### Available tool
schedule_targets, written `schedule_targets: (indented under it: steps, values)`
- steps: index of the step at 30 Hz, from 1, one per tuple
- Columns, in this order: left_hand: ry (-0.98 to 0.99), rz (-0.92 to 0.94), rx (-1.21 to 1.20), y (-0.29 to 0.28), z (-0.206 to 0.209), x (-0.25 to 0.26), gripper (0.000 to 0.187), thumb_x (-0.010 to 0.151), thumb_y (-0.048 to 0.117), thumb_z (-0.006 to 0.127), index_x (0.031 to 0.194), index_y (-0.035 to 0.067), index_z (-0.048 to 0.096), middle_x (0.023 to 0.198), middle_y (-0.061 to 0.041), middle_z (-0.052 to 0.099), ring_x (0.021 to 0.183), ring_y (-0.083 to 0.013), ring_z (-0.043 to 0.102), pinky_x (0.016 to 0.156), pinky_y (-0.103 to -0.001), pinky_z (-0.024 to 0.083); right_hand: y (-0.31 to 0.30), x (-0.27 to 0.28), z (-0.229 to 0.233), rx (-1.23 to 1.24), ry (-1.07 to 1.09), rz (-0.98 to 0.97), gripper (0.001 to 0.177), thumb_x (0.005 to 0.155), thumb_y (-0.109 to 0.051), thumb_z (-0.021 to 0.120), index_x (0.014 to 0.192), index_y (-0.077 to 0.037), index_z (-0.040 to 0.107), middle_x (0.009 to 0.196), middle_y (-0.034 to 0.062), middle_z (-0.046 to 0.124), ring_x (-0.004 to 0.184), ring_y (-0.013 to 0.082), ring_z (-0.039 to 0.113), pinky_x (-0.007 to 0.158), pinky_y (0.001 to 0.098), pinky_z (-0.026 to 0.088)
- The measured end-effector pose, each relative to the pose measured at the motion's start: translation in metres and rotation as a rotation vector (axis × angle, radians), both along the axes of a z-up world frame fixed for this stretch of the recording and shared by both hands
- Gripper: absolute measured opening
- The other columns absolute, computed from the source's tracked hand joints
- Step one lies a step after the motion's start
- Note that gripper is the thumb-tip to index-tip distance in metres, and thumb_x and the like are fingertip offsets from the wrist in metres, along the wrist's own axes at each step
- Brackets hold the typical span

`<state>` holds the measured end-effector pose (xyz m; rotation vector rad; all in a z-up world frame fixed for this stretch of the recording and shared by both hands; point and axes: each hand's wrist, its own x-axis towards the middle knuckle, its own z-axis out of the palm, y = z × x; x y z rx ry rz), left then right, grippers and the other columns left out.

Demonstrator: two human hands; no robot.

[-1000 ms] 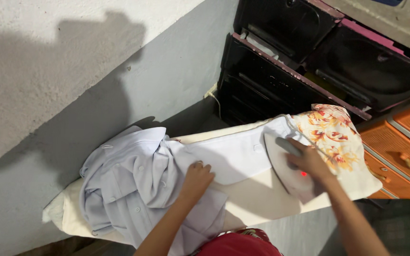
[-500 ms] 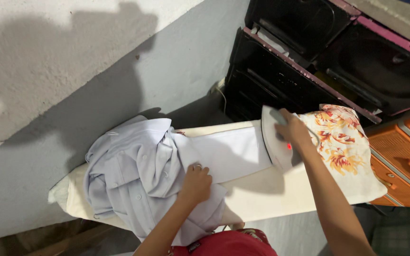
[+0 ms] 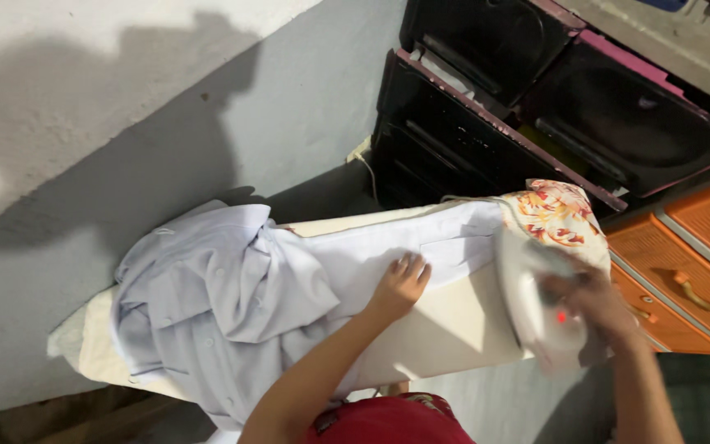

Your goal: The person irons a white shirt on an ironing board, smoothing the fabric and moving the iron across different sections. The person repositions the shirt multiple times to iron various areas, including the sleeves and body.

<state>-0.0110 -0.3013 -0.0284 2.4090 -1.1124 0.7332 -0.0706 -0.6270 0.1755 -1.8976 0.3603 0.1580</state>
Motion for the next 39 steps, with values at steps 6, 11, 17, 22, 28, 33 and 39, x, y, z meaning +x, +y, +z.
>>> schedule_targets:
  steps: [6, 11, 17, 22, 28, 33, 39]
  values:
    - [0.053, 0.188, 0.154, -0.092, -0.033, 0.043, 0.036, 0.091, 0.013, 0.059, 0.122, -0.002, 0.067, 0.131, -0.025, 0.061, 0.128, -0.0450, 0.056, 0.102, -0.054, 0.051, -0.061, 0.008, 0.039, -0.324, -0.250, -0.502, 0.051, 0.098, -0.015, 0.074, 0.148, -0.015, 0.063, 0.081, 0.0015, 0.064, 0.059, 0.0072, 0.056, 0.050, 0.0252, 0.047]
    - [0.272, 0.296, 0.162, -0.144, -0.035, 0.059, 0.039, 0.091, 0.013, 0.057, 0.125, -0.004, 0.065, 0.126, -0.025, 0.063, 0.120, -0.0489, 0.059, 0.096, -0.064, 0.050, -0.146, 0.014, 0.042, -0.039, -0.463, -0.558, 0.035, 0.105, -0.019, 0.072, 0.137, -0.011, 0.062, 0.089, -0.0014, 0.064, 0.065, 0.0067, 0.057, 0.055, 0.0238, 0.046]
    - [0.850, 0.206, -0.162, -0.219, 0.040, 0.085, 0.038, 0.110, 0.011, 0.043, 0.144, -0.004, 0.052, 0.139, -0.029, 0.059, 0.118, -0.0442, 0.065, 0.099, -0.062, 0.054, -0.225, -0.006, 0.009, 0.007, -0.355, -0.668, 0.039, 0.102, -0.020, 0.072, 0.139, -0.013, 0.061, 0.091, 0.0011, 0.067, 0.068, 0.0090, 0.060, 0.059, 0.0258, 0.048]
    - [0.693, 0.094, -0.342, -0.281, 0.132, 0.086, 0.055, 0.098, 0.014, 0.054, 0.147, -0.006, 0.039, 0.156, -0.028, 0.041, 0.137, -0.0491, 0.044, 0.109, -0.076, 0.030, -0.241, -0.028, 0.001, 0.008, -0.307, -0.696, 0.043, 0.099, -0.020, 0.073, 0.140, -0.014, 0.061, 0.093, 0.0031, 0.070, 0.070, 0.0110, 0.062, 0.061, 0.0275, 0.050]
    - [0.906, -0.128, -0.160, -0.320, 0.103, 0.055, 0.092, 0.088, 0.025, 0.068, 0.161, 0.006, 0.015, 0.166, -0.025, 0.010, 0.148, -0.0559, 0.015, 0.110, -0.076, 0.022, -0.214, -0.038, 0.015, -0.049, -0.249, -0.678, 0.048, 0.096, -0.021, 0.073, 0.142, -0.015, 0.061, 0.095, 0.0056, 0.073, 0.073, 0.0133, 0.065, 0.064, 0.0295, 0.052]
    - [0.792, -0.299, -0.073, -0.237, 0.028, 0.013, 0.071, 0.085, 0.024, 0.073, 0.151, 0.015, 0.047, 0.167, -0.015, 0.029, 0.141, -0.0504, 0.039, 0.107, -0.077, 0.031, -0.161, -0.028, 0.050, -0.166, -0.179, -0.582, 0.052, 0.093, -0.021, 0.074, 0.143, -0.017, 0.060, 0.096, 0.0076, 0.075, 0.076, 0.0152, 0.068, 0.067, 0.0311, 0.054]
    - [0.426, 0.002, -0.193, 0.010, 0.003, -0.034, 0.025, 0.085, 0.005, 0.059, 0.107, 0.006, 0.071, 0.117, -0.015, 0.066, 0.116, -0.0345, 0.061, 0.103, -0.050, 0.046, -0.066, -0.038, 0.087, -0.300, -0.004, -0.369, 0.057, 0.090, -0.022, 0.074, 0.145, -0.018, 0.060, 0.098, 0.0101, 0.078, 0.078, 0.0176, 0.070, 0.070, 0.0331, 0.056]
